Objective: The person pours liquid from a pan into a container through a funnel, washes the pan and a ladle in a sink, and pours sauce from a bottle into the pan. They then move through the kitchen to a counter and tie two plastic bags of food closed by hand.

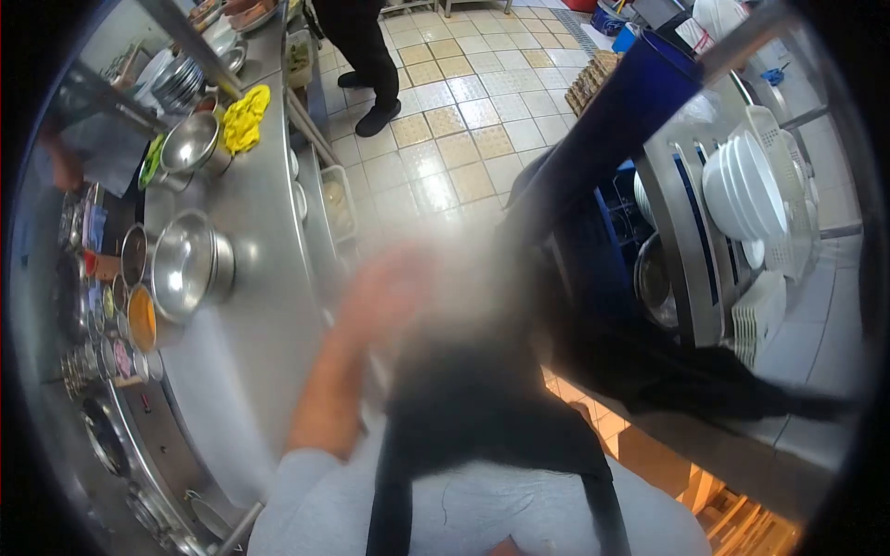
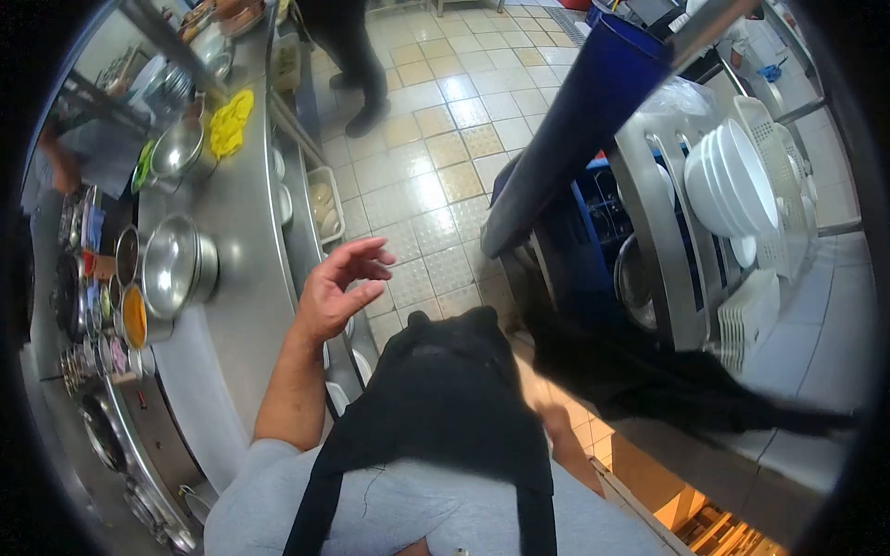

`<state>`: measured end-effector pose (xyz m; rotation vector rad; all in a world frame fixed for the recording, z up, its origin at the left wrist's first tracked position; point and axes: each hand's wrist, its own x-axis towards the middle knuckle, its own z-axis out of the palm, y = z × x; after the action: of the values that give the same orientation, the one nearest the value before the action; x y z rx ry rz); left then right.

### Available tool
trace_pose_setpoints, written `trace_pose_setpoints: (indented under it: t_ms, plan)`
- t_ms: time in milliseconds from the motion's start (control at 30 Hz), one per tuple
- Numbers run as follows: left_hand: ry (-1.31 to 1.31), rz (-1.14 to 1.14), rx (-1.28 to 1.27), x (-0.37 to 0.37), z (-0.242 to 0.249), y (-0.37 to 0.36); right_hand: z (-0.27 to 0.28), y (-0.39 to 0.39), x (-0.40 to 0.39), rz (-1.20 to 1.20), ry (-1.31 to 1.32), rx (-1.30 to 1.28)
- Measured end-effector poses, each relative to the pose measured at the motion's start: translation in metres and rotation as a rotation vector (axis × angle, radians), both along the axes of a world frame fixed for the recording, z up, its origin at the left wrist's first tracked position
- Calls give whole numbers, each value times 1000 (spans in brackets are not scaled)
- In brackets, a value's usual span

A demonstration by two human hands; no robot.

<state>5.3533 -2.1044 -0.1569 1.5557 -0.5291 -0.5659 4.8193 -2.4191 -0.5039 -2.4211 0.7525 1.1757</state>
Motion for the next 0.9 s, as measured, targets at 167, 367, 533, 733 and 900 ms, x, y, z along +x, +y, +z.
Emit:
trace_pose_setpoints:
  t_ms: [167, 367, 533, 733, 900]
  plan:
    - [-428, -364, 11, 92, 100, -98, 18, -24, 118, -387, -33, 72]
    - [-537, -496, -229, 198, 111, -177, 69, -101, 344, -700, -300, 120]
    - [-325, -493, -374, 292, 100, -206, 97, -129, 475, -785, -400, 151]
    - [-54, -946, -852, 394, 125, -278, 87, -115, 508, -900, -280, 116]
    - [-85, -1345, -974, 464, 168, -358, 80, -74, 517, -1075, -171, 109]
